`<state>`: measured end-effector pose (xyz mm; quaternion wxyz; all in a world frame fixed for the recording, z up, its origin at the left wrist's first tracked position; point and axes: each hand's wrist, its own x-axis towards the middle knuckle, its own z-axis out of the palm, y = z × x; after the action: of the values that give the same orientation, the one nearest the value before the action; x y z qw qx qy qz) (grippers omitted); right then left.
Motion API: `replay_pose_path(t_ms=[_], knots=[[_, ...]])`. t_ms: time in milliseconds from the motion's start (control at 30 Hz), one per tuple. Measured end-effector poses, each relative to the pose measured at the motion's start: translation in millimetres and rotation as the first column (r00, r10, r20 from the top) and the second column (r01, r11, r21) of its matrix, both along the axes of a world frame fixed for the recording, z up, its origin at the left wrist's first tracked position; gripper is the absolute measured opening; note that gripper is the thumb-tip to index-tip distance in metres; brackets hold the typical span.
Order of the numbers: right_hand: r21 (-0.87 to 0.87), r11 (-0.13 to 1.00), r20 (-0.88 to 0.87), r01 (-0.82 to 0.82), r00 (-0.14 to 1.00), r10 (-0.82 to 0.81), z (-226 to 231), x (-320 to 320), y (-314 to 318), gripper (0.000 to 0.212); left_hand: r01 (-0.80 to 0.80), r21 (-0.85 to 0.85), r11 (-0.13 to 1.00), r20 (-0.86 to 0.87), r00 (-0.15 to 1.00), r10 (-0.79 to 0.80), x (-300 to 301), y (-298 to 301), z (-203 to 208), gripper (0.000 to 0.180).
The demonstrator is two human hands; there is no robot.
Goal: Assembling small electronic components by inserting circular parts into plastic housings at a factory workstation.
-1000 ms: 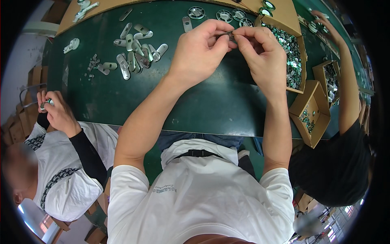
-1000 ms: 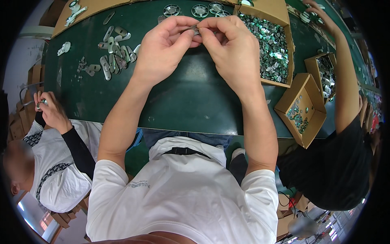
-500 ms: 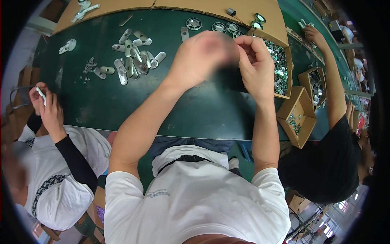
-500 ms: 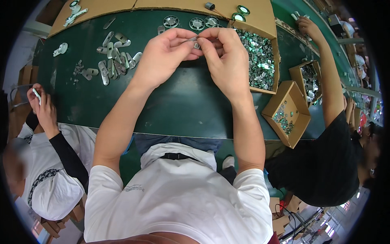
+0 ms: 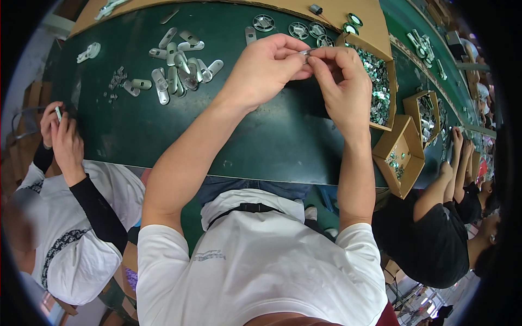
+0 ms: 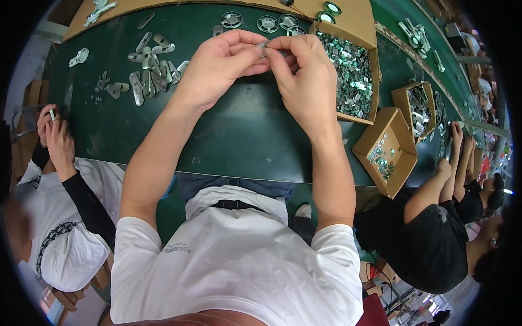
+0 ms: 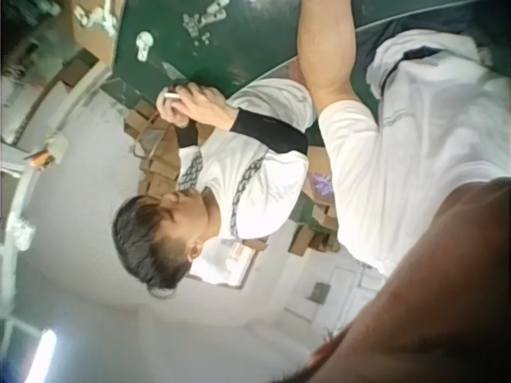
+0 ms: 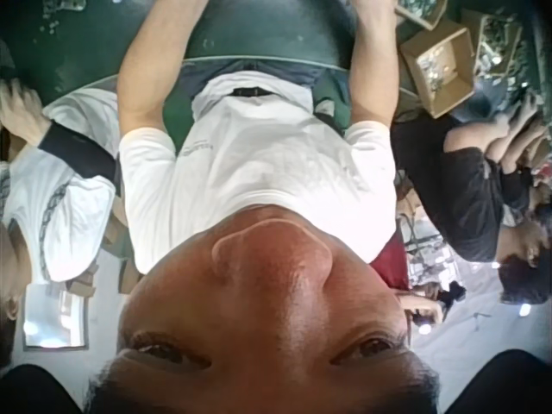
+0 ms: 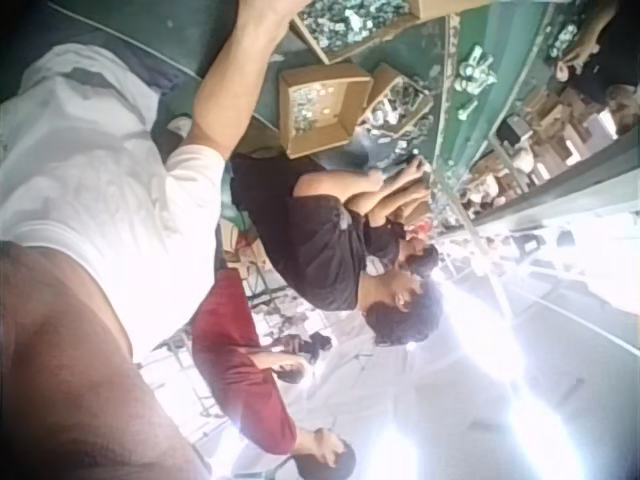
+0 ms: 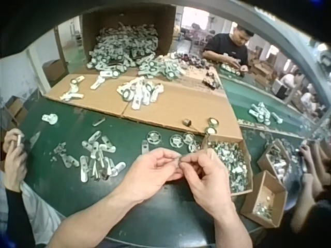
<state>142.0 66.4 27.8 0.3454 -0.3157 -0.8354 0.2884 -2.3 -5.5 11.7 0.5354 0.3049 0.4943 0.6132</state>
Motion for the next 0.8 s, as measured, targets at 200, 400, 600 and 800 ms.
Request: replay_pose_path(t_ms=[200,400,600,800], knots=[[-0.117,0.993,-0.024,-0.022,1.0,0.019,-2.7,5.3,6.9,0.01,0.036,-0.001,0.999,-0.052,0.998,-0.036,0.8,-1.5,4.0,0.026],[-0.436,0.894,-0.149,-0.104,0.988,0.043,-6.9,11.7,16.6,0.02,0.07,0.028,0.997,-0.071,0.995,-0.068,2.8,0.0,1.8,0.024],[-0.554,0.823,-0.122,-0.125,0.99,0.069,3.5,10.6,19.4,0.026,0.084,0.058,0.995,-0.02,0.996,-0.083,0.3,-1.1,-1.3,0.022],[-0.315,0.948,0.016,-0.05,0.998,0.058,14.2,-20.1,26.7,0.02,0.028,-0.001,1.0,-0.063,0.998,-0.028,-6.6,4.0,-14.3,0.018]])
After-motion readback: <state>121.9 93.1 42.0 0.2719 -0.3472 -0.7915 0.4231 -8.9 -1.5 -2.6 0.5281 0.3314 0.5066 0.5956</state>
